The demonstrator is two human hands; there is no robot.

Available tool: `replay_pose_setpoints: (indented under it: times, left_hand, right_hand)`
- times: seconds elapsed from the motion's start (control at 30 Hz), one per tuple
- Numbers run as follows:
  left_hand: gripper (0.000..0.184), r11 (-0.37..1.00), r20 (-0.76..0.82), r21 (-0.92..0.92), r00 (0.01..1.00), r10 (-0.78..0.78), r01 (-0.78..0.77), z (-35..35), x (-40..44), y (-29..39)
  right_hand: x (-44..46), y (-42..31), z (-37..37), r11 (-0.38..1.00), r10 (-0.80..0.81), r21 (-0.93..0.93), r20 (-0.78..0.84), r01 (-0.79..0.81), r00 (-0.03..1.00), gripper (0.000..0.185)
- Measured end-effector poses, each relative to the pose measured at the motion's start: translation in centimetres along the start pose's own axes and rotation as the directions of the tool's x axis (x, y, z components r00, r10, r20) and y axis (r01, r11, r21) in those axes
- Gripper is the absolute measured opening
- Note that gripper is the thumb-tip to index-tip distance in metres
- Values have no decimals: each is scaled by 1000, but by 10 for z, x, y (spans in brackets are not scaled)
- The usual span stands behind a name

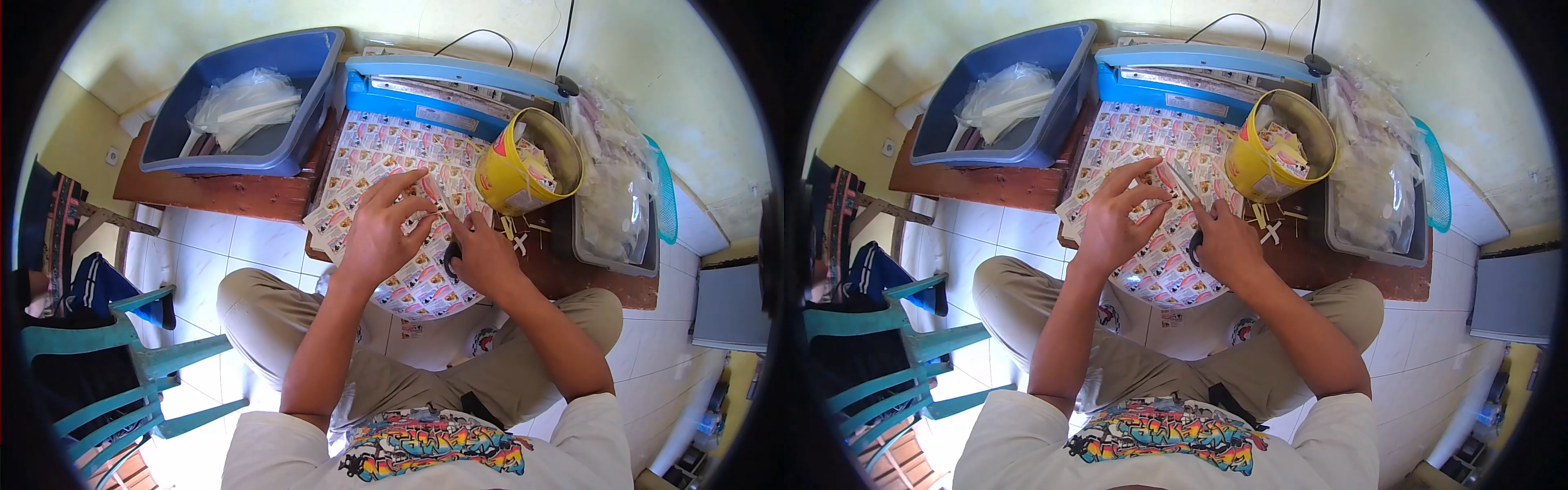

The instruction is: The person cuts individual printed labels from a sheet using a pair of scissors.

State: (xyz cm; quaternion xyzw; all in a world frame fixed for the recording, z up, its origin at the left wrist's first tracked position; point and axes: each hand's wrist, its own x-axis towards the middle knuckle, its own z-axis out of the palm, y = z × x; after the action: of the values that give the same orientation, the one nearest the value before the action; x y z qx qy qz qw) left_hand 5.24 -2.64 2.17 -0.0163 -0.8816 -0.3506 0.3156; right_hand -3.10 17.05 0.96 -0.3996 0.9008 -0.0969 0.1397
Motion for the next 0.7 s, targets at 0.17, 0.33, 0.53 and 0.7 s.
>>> replay_pose_setpoints:
  times: [0.17, 0.33, 0.53, 0.7]
  left_hand:
    - [20, 1000, 10, 0, 1000, 2, -2, 0, 1, 0]
    - [20, 1000, 9, -14, 1000, 24, -24, 3, 2, 0]
    - [21, 1000, 47, -22, 999, 22, -21, 3, 5, 7]
    - [22, 998, 71, -33, 996, 61, -59, 8, 9, 11]
  right_hand:
    - [-2, 2, 3, 1000, -6, -23, 12, 6, 1000, 78]
    - [-4, 3, -6, 998, -42, 42, -71, 45, 997, 62]
    - [6, 1, -34, 714, 138, 700, -174, 24, 975, 38]
    - [8, 1, -42, 394, 234, 919, -86, -14, 968, 33]
